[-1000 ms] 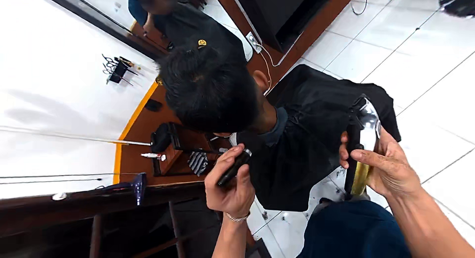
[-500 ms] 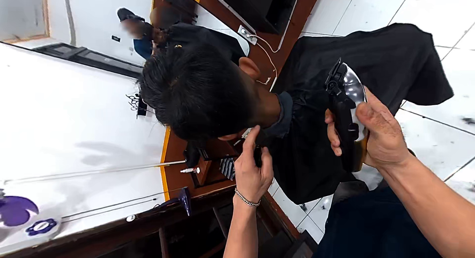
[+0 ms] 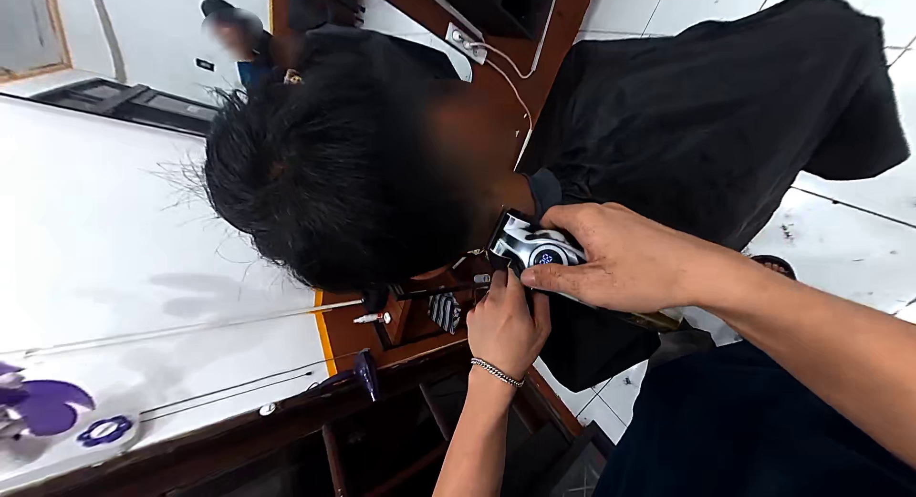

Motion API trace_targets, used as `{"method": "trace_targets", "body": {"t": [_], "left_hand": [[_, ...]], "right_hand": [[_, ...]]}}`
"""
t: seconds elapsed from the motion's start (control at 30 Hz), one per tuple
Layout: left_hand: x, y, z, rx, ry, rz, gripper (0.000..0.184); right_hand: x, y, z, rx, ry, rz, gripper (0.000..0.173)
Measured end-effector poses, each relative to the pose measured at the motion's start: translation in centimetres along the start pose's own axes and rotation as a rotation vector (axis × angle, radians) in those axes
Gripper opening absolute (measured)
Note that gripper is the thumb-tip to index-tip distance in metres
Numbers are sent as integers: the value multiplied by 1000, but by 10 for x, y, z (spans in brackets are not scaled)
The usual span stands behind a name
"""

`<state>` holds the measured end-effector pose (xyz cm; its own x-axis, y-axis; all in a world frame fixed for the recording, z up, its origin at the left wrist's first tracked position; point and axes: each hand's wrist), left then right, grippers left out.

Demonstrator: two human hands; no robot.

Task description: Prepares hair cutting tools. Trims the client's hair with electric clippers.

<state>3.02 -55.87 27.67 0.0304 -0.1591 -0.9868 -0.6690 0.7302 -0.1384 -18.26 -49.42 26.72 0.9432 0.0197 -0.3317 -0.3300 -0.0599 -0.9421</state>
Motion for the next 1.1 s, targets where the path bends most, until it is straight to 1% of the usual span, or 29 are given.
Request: {"method": "trace_targets", "body": {"t": [0.1,0.33,0.43,0.53,0.63,0.77,0.87,0.97,1.03,1.1], "left_hand": [[5,1,0,3,28,-14,29],[6,0,-1,28,59,-30,29],[6,-1,-1,41,52,-26,29],[5,-1,-1,34,35,-20,29],[8,-2,-2,56,67,-12,28],[8,-1,-3,56,65,-21,28],[8,0,-3,51,62,-21,28],[6,-1,-3,52,49,-27,29],[8,-1,-3,55,61,-26,29],[8,-1,-3,53,58,-27,29]], "right_hand": [[-1,-1,-7,18,-33,22,37],[-2,-4,-10,9,-3,14,38],[-2,-2,-9,-37,14,36,39],[-2,0,-11,-6,5,30,38],[0,0,-13,-34,1,14,39],[-3,0,-15,-20,0,-32,36],[-3,1,-14,-61,10,-32,39],[-6,2,-16,-32,-15,-28,38],[-5,3,-16,-55,2,-41,39],[-7,4,-17,-79,-23,-28,39]]}}
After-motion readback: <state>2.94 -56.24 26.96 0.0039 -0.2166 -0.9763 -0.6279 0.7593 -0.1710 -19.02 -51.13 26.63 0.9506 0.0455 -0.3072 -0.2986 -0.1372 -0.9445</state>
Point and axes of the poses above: each hand's wrist, its own z-axis away from the middle knuckle, its own x-axis out of the palm, y = z × x, and after that the axes turned 8 degrees about z, right-handed
